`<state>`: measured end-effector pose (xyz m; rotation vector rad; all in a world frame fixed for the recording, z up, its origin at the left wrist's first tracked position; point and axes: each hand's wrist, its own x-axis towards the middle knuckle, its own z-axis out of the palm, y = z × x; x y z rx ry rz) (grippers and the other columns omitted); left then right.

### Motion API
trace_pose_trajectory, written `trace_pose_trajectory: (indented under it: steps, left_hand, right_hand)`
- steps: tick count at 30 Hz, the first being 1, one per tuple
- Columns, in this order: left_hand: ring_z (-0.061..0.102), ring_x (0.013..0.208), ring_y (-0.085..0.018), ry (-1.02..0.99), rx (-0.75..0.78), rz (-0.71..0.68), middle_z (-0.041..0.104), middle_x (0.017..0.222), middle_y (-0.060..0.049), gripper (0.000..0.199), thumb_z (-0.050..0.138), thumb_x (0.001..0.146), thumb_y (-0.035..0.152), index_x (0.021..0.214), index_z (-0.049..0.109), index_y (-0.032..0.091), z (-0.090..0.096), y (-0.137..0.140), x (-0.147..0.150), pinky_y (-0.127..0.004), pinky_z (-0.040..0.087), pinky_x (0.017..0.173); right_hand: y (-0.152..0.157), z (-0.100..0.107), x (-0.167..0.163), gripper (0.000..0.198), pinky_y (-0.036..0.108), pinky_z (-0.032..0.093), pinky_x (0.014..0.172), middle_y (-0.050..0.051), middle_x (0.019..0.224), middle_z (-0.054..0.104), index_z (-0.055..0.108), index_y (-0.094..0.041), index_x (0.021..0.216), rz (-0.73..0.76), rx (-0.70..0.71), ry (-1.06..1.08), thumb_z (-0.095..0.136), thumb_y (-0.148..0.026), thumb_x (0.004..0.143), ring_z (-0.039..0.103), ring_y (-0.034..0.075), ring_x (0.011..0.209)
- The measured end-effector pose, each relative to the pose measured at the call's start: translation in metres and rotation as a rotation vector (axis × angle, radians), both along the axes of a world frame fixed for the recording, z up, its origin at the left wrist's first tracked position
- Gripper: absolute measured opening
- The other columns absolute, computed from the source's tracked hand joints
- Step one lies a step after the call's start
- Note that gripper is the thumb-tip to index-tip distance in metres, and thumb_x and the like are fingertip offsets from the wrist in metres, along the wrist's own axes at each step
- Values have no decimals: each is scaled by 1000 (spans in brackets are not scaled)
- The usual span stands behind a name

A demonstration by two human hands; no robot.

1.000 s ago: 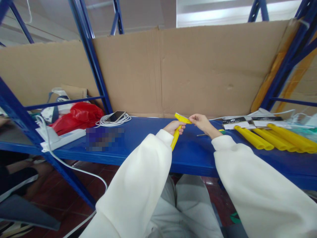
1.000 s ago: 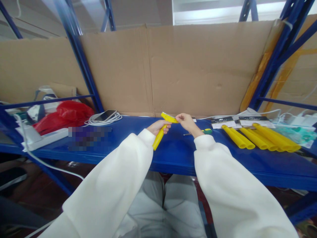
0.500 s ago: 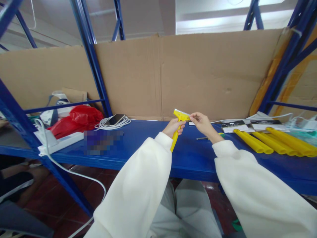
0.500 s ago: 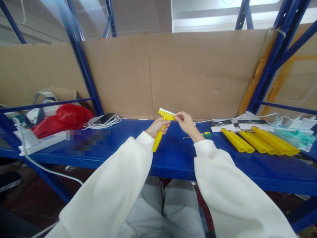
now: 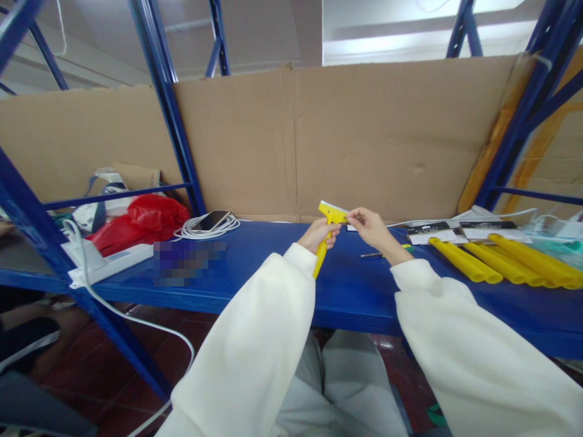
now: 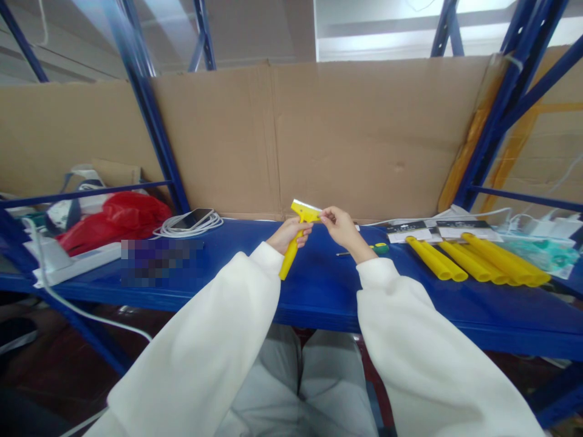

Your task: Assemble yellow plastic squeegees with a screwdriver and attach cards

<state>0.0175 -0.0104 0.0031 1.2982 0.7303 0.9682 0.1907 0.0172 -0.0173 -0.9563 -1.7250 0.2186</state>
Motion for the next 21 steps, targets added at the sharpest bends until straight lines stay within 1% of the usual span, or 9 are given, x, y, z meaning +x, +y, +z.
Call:
trace_pose_trajectory:
  steps: [4,11,17,21]
  left_hand:
    - [29,32,-3,44,4,26,40,51,10,25,55,87,4,71,42,20,0,-1,2,-17,20,37]
    - [31,31,-4,92,28,48,40,49,9,28,50,89,2,68,43,19,1,-3,3,-17,22,36]
    - [31,31,-3,98,17,54,41,49,9,29,49,90,2,68,42,19,-1,0,3,-17,22,36]
    - [31,31,-3,118,21,50,41,48,9,30,49,90,2,67,42,19,-4,2,3,-17,21,36]
  right_hand:
    - [1,-1,0,20,35,52,75,4,76,67,61,-20,77,-7,-38,-8,65,-40,79,62,18,73]
    - [5,-3,-1,18,36,52,77,4,76,67,58,-20,75,-34,-44,25,65,-36,78,62,18,74]
    - [4,-5,-2,9,34,51,75,5,76,67,58,-20,74,-131,-48,-70,59,-27,80,62,19,75]
    - [5,-7,-1,8,33,50,74,5,75,66,59,-20,74,-136,-21,-121,58,-26,80,61,19,76]
